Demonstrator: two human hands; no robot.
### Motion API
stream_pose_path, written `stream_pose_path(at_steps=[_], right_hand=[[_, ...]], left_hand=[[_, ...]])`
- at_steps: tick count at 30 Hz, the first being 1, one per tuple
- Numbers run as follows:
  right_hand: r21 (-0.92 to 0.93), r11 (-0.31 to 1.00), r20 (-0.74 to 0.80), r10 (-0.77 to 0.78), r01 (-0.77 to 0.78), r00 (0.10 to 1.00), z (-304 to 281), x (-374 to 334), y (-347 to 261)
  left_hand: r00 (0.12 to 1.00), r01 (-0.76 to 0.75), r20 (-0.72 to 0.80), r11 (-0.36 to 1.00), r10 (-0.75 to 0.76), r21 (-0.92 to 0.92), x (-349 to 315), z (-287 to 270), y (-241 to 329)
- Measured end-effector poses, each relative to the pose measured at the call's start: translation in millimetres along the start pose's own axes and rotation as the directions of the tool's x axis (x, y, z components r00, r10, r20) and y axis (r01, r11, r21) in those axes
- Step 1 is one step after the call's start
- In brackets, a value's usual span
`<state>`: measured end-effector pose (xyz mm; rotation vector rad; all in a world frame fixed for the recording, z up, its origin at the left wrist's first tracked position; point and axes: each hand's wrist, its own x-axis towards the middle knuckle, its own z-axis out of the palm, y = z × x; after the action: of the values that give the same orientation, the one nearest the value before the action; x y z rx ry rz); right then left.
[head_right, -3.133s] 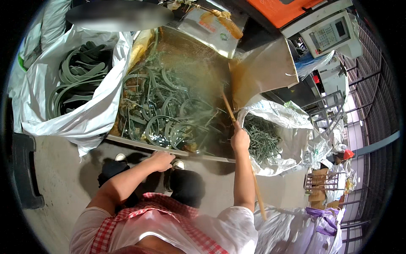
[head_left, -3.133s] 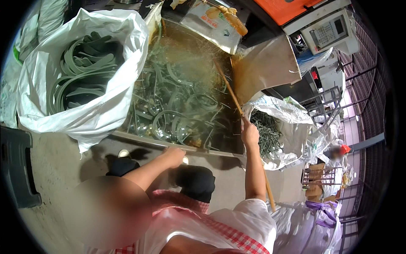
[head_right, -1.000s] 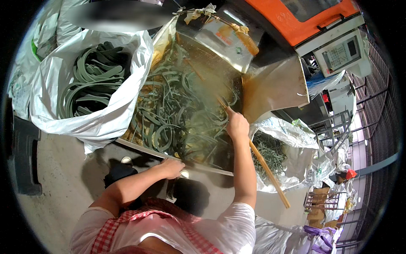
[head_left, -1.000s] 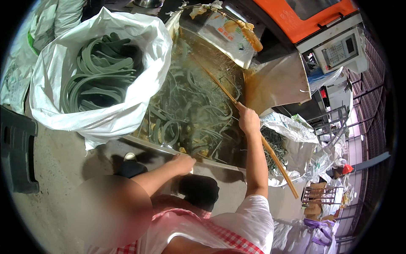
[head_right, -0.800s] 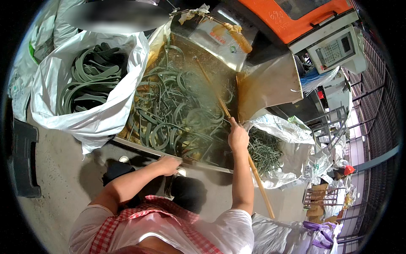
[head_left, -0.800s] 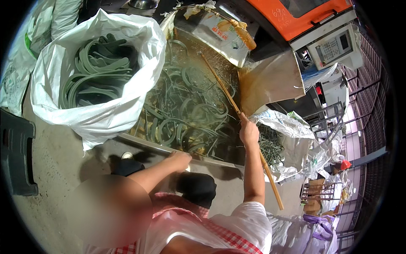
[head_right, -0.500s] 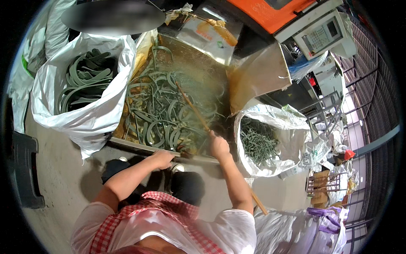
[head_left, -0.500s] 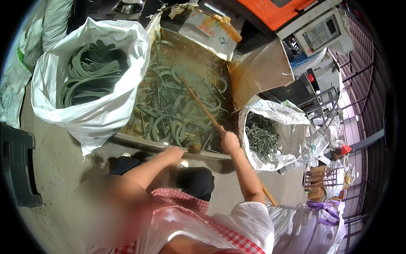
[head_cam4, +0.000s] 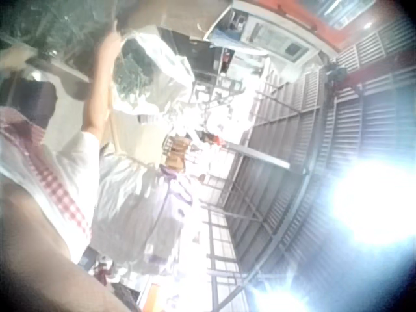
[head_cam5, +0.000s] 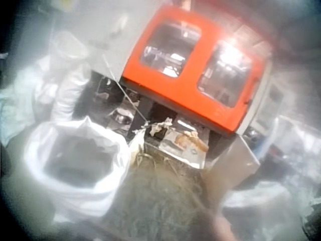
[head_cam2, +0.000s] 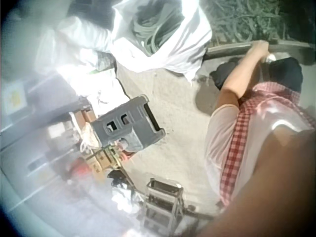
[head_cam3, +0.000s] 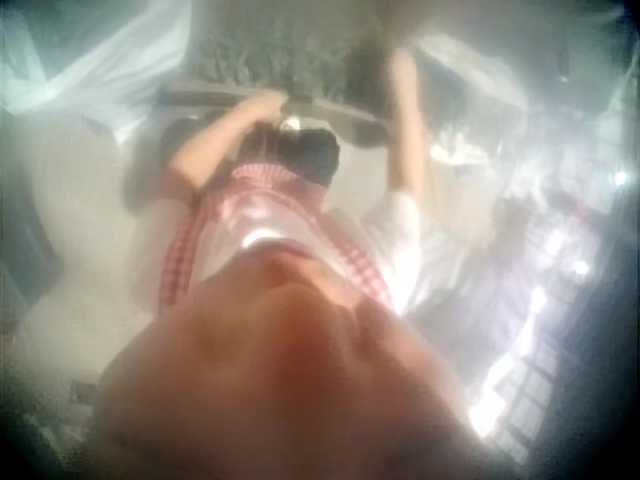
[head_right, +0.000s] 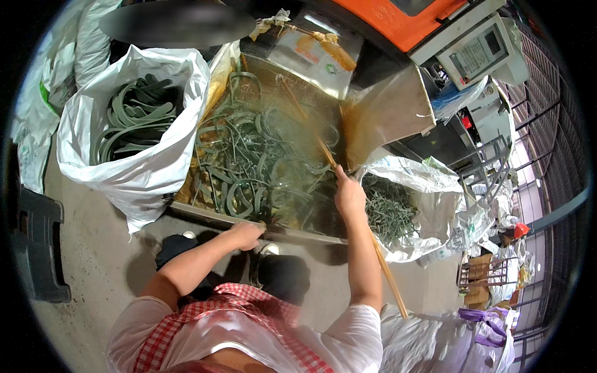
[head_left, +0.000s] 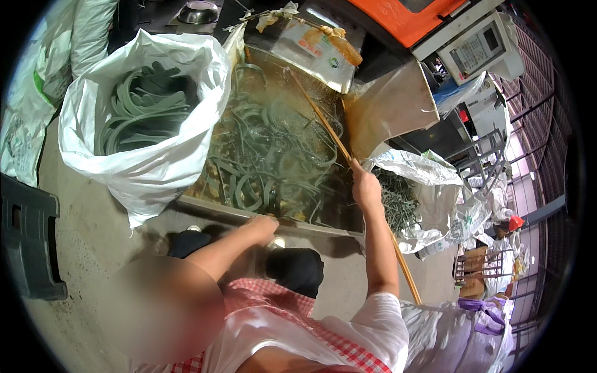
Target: The person uses a wooden stick to stir curved gray plastic parts in a tank of liquid, then pulls a stack of the parts out of the liquid by hand and places them into a large white bag.
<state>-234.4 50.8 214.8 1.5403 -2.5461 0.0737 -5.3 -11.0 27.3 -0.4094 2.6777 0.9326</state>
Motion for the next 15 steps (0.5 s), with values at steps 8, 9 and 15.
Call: stream_pose_path(at_steps=[8,9,15], right_hand=[[-0.112,0.993,0.236,0.060,-0.034,0.970,84,138,-60],[-0.103,0.994,0.247,0.070,-0.045,0.967,89,143,-67],[-0.062,0.986,0.284,0.167,-0.156,0.944,135,146,-55]], left_hand=[[0.999,0.007,-0.031,0.996,-0.010,-0.089,4,-10,2],[0.999,0.008,-0.035,0.997,-0.011,-0.079,5,-10,0],[0.998,0.013,-0.061,0.996,-0.018,-0.089,-1,-16,-2]])
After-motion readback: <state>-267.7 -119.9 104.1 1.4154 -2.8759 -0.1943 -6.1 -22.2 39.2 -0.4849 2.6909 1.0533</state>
